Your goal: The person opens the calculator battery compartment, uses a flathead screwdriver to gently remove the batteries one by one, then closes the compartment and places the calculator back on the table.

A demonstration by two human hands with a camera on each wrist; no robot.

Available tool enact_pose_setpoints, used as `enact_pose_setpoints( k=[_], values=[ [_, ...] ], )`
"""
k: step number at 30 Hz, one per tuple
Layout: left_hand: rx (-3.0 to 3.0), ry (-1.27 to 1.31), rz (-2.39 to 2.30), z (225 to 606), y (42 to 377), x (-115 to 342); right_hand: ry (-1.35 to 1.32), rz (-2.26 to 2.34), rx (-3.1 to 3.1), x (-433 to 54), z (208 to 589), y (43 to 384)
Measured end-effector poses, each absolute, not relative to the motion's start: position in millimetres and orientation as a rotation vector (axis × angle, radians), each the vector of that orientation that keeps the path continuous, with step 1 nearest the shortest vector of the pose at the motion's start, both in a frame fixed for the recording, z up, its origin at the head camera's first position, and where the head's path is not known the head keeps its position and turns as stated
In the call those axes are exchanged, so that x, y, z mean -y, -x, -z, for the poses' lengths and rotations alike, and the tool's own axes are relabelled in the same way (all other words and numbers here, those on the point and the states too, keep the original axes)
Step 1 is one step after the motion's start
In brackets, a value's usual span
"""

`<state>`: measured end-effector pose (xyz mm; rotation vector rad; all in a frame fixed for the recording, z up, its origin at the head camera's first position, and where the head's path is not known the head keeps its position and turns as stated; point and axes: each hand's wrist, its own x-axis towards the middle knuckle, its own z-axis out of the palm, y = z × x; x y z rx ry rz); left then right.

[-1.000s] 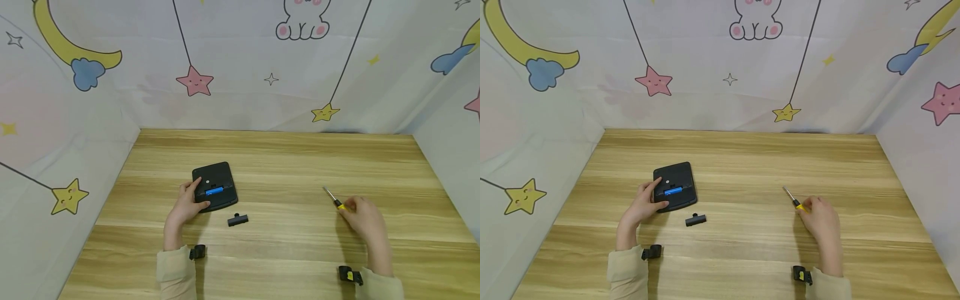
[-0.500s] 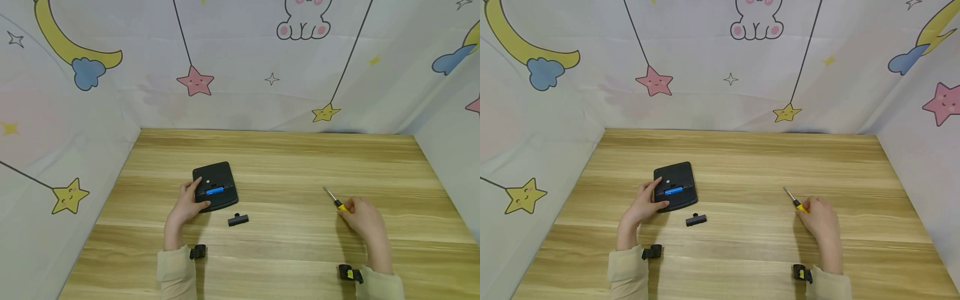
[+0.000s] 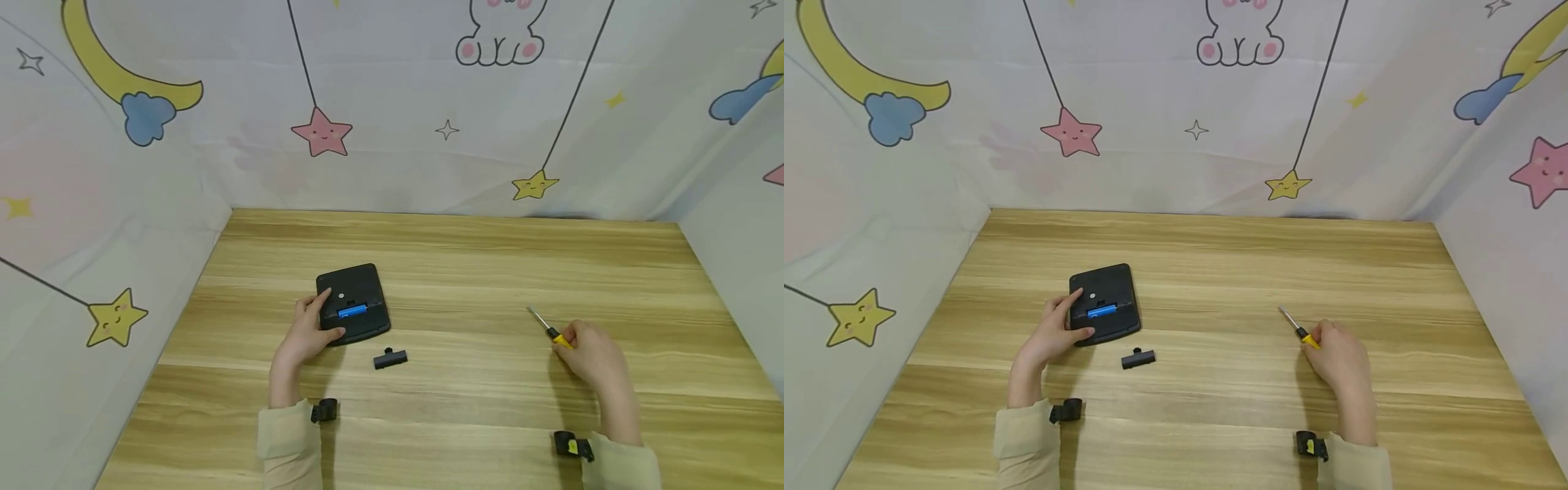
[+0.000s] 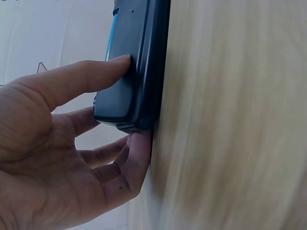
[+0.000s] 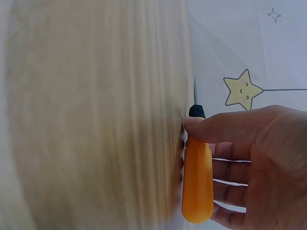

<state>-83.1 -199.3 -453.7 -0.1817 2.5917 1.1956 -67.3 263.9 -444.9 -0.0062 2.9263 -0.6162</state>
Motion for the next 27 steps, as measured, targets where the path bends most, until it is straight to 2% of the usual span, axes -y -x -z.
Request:
enact_pose_setpoints(
  k=[14, 27],
  values=[
    [-2.583, 0.196, -1.21, 455, 84, 199, 0.056, 0.608, -2.992, -259, 443, 69],
    [-2.577, 0.197, -1.211, 454, 84, 199, 0.111, 0.725, -3.061, -232, 439, 71]
  ],
)
